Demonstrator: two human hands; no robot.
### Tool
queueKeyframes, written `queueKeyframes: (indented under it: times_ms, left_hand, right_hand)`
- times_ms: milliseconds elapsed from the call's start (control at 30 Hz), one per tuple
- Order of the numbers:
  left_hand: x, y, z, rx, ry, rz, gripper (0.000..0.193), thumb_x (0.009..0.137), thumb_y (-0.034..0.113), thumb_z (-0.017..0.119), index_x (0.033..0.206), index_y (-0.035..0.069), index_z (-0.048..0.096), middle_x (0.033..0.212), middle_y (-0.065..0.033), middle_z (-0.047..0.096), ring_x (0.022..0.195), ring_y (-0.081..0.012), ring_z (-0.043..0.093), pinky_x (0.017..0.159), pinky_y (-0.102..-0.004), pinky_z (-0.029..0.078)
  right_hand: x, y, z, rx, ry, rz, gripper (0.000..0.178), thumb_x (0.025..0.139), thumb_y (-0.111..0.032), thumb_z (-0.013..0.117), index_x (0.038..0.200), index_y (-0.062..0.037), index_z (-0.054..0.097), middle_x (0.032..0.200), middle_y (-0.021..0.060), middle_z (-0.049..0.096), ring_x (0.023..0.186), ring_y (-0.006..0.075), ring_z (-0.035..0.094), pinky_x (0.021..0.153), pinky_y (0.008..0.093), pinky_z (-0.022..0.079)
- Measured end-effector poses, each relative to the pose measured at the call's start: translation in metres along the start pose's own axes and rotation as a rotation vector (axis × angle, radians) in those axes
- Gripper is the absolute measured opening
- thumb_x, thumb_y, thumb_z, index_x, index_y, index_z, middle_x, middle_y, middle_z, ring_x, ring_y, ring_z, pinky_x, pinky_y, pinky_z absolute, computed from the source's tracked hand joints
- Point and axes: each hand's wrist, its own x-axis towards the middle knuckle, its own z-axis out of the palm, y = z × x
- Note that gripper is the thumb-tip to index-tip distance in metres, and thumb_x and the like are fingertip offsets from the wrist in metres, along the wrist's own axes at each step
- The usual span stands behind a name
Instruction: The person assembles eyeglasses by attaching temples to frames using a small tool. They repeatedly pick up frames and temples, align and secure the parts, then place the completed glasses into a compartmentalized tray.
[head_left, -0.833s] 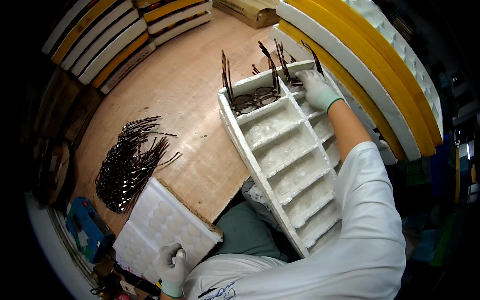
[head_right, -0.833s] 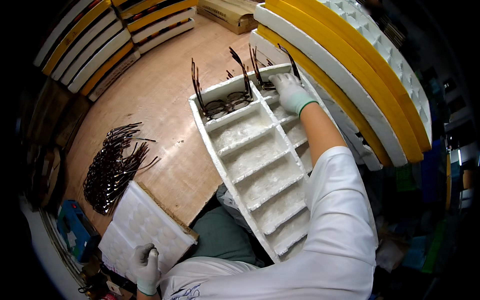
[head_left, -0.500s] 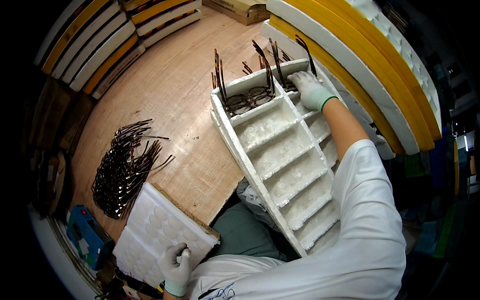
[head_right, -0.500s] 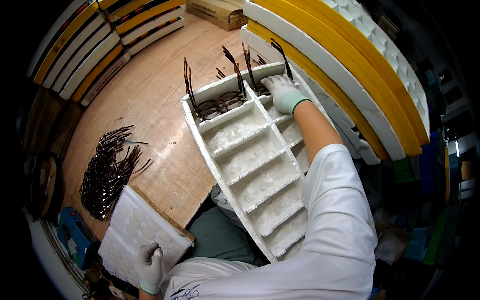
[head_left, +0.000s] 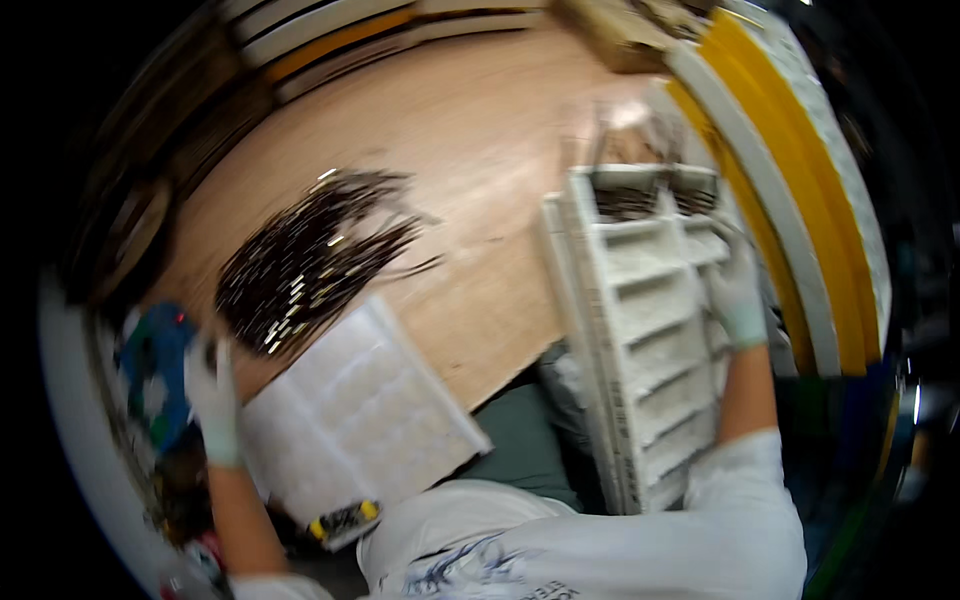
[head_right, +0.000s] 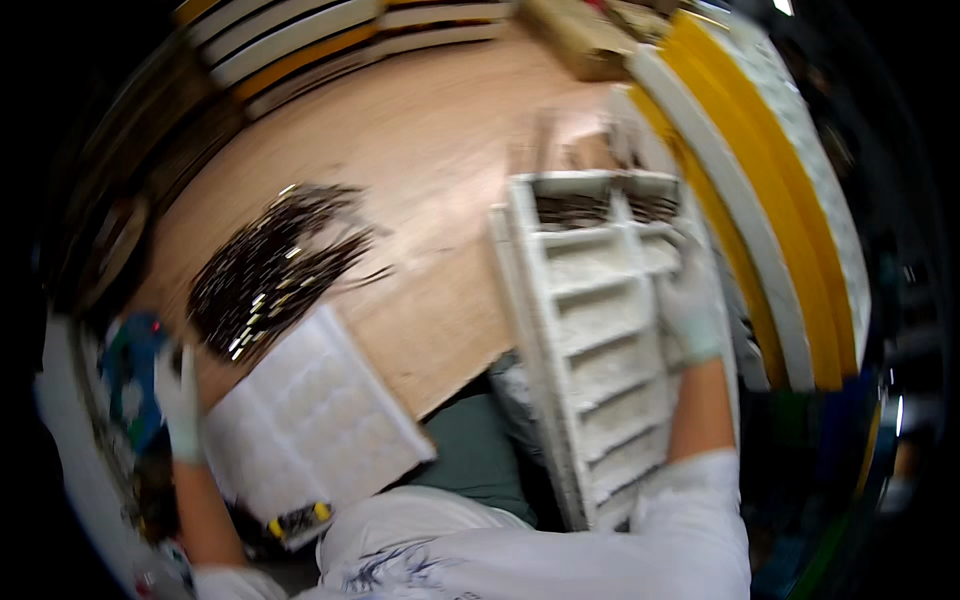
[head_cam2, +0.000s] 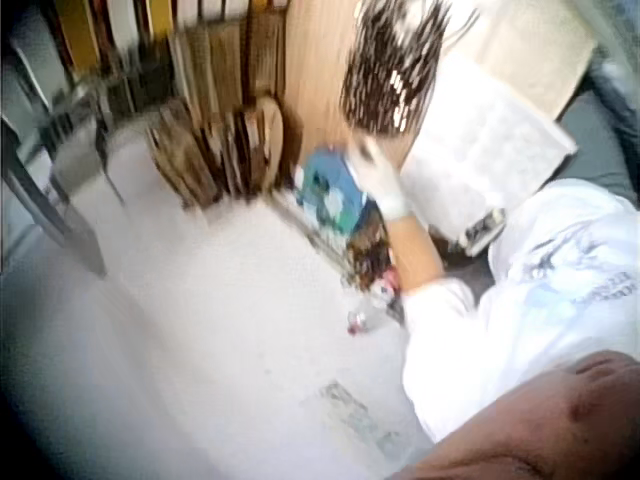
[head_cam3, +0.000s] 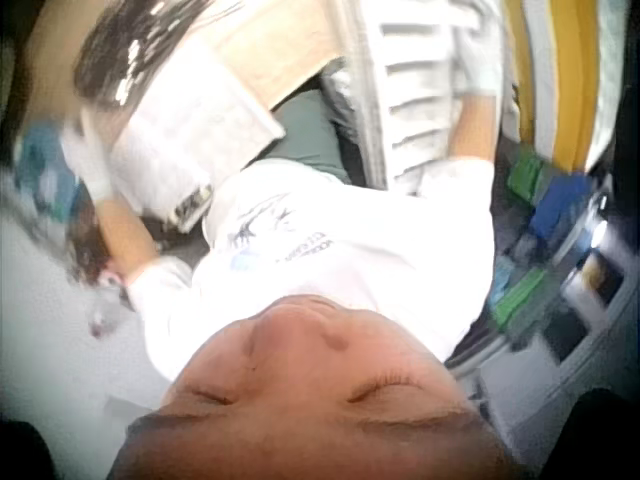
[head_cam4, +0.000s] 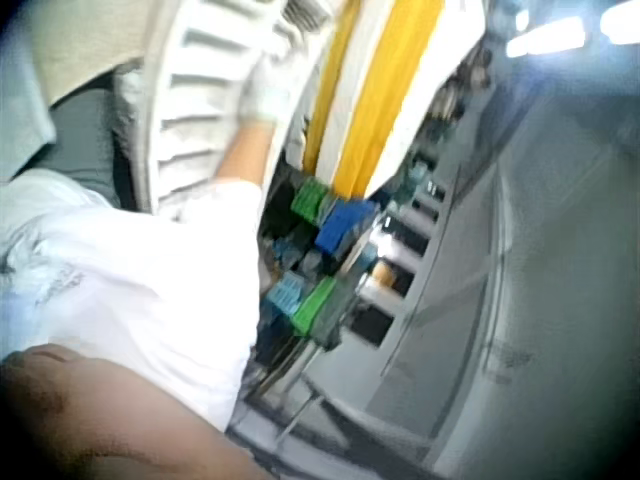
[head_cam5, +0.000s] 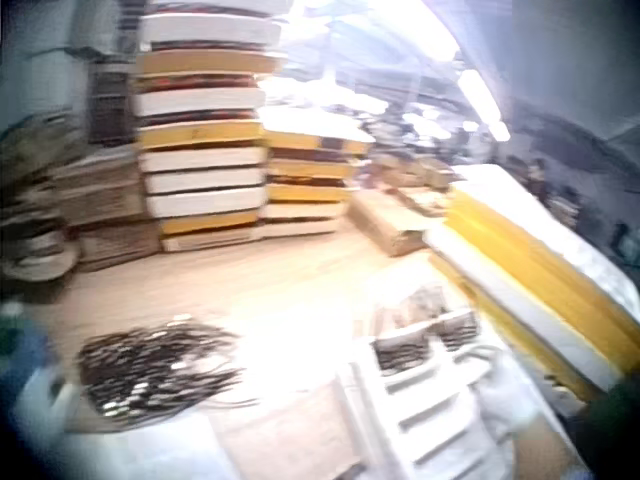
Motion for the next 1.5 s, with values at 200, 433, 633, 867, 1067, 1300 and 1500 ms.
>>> queueKeyframes:
  times_ms: [200,433,633,867,1067,1300,1500]
  left_hand:
    - [0.084,-0.1,0.031,0.404,-0.57,-0.293,0.075,0.098,0.055,0.044,0.124,-0.014,0.06,0.124,-0.038,0.06,0.125,-0.048,0.055,0.106,-0.0491,0.044]
    - [0.073,-0.099,0.041,-0.805,-0.217,-0.872,0.024,0.092,0.023,0.066,0.108,0.006,0.067,0.093,-0.0062,0.064,0.079,-0.0209,0.061,0.07,-0.0399,0.048]
    - [0.067,-0.062,0.021,-0.944,-0.146,-0.994,0.01,0.092,0.02,0.063,0.098,0.013,0.065,0.079,0.0012,0.06,0.071,-0.0147,0.054,0.065,-0.0337,0.042]
    - [0.013,-0.048,-0.033,-0.982,0.232,-0.584,0.017,0.096,0.023,0.061,0.099,0.006,0.062,0.072,-0.0012,0.053,0.057,-0.0127,0.049,0.05,-0.0366,0.039]
    - [-0.121,0.021,-0.071,-1.121,0.261,-0.263,0.015,0.106,0.016,0.049,0.106,0.003,0.057,0.087,0.0006,0.055,0.072,-0.0043,0.046,0.061,-0.02,0.04]
    - [-0.232,0.026,-0.119,-0.701,0.013,-0.006,0.024,0.105,0.015,0.05,0.118,-0.004,0.056,0.092,-0.0089,0.068,0.076,-0.0133,0.063,0.069,-0.027,0.052]
    - [-0.237,0.067,-0.127,-0.58,-0.212,0.05,0.03,0.102,0.017,0.056,0.122,-0.005,0.057,0.08,-0.0157,0.071,0.073,-0.0232,0.074,0.067,-0.0348,0.057]
  right_hand:
    - [-0.091,-0.143,0.019,0.161,0.127,-0.086,0.05,0.09,-0.009,0.061,0.138,0.0013,0.052,0.137,0.0173,0.059,0.132,0.0305,0.052,0.115,0.0444,0.037]
    - [-0.108,-0.3,0.111,0.582,-0.305,-0.198,0.041,0.085,-0.003,0.059,0.125,0.0011,0.059,0.122,0.0171,0.065,0.121,0.0308,0.059,0.111,0.044,0.04]
    - [-0.145,-0.381,0.224,0.103,-0.45,-1.204,0.041,0.079,-0.025,0.07,0.117,-0.0109,0.064,0.108,0.0057,0.065,0.104,0.026,0.061,0.096,0.0452,0.046]
    - [-0.205,-0.483,0.262,0.161,-0.634,-0.639,0.049,0.084,-0.032,0.07,0.127,-0.009,0.06,0.115,0.0128,0.06,0.105,0.0324,0.058,0.092,0.047,0.047]
    - [-0.198,-0.495,0.278,0.202,-0.728,-0.447,0.034,0.088,-0.026,0.068,0.113,-0.005,0.061,0.109,0.0171,0.063,0.102,0.0369,0.062,0.089,0.0467,0.052]
    - [-0.214,-0.458,0.174,0.791,-0.581,-0.605,0.016,0.086,-0.004,0.07,0.101,-0.0046,0.064,0.094,0.0144,0.067,0.083,0.0344,0.067,0.071,0.0417,0.054]
    - [-0.248,-0.433,0.103,1.328,-0.481,-0.249,0.026,0.083,0.009,0.073,0.106,0.0003,0.065,0.094,0.015,0.069,0.081,0.0183,0.07,0.068,0.0304,0.055]
